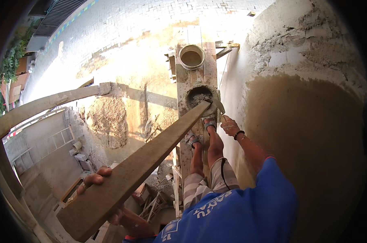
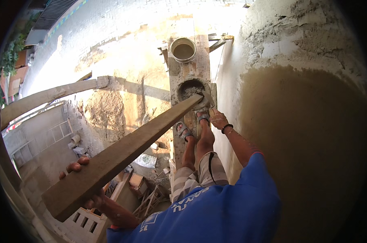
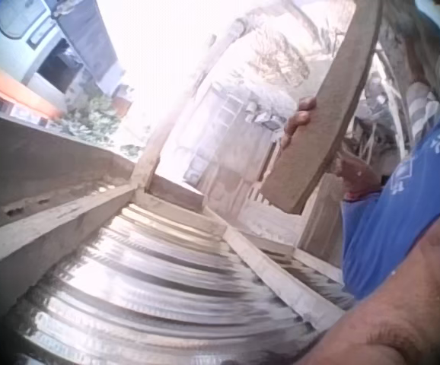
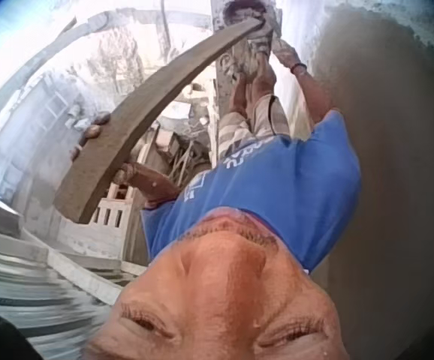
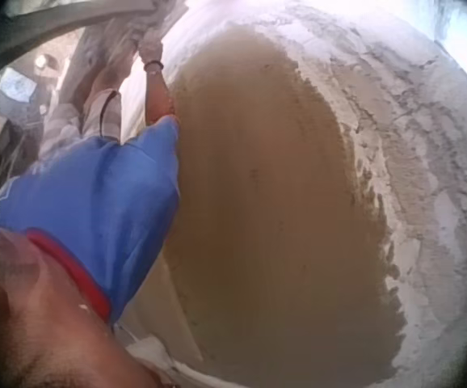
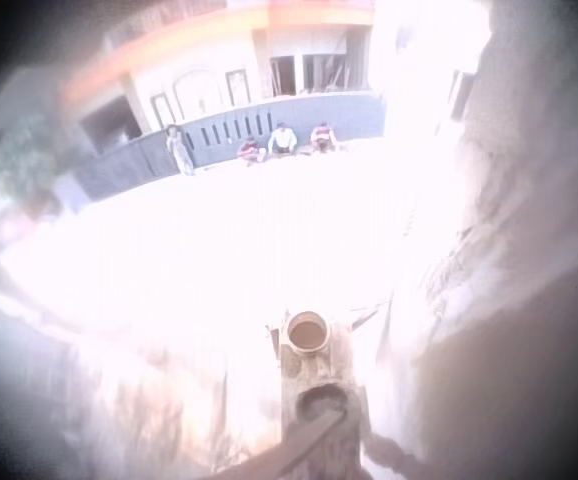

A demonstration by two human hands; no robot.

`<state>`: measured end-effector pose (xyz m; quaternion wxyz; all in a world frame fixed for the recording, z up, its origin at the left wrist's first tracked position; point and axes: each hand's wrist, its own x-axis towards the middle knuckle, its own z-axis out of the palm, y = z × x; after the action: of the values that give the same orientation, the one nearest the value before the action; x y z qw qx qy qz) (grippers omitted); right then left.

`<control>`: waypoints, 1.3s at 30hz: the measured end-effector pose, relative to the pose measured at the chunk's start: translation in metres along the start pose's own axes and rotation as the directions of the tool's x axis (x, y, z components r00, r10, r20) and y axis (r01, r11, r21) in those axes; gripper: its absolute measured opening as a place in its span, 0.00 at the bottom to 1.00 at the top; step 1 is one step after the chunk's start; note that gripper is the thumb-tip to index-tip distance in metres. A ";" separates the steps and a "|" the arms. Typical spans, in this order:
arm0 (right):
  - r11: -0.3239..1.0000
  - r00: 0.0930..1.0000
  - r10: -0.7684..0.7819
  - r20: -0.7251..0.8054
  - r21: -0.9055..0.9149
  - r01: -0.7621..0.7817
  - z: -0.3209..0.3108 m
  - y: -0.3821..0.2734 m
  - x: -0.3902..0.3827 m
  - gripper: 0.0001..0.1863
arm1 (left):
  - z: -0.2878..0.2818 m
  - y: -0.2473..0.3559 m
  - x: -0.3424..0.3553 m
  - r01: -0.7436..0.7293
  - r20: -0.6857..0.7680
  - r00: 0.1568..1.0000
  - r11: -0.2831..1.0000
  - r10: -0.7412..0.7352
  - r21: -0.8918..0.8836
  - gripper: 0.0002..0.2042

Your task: The person applies wet plaster to a curved wall section using a long wooden screed board, leveling the surface by sliding the board across the material and then using a hand trowel to smooth smaller areas and edges.

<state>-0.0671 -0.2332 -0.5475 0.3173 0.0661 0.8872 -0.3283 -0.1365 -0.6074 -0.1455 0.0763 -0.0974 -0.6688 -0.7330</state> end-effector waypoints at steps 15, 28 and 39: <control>0.972 0.933 -0.142 -0.330 0.129 0.194 -0.109 -0.142 -0.214 0.31 | 0.136 0.065 0.032 -0.118 -0.311 0.942 0.992 0.127 0.048 0.31; 0.854 0.791 -0.280 -0.544 0.235 0.464 -0.109 -0.220 -0.288 0.29 | 0.093 0.053 0.002 -0.001 0.196 0.980 0.976 0.044 -0.216 0.32; 0.631 0.648 -0.638 -0.416 0.201 0.749 -0.195 -0.321 -0.376 0.26 | 0.108 0.041 -0.066 -0.123 -0.122 0.950 0.703 0.288 0.700 0.21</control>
<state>0.0238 -0.3260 -0.0319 0.0050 -0.1788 0.8049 -0.5658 -0.0581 -0.5045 -0.1124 0.2630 -0.0543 -0.8633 -0.4272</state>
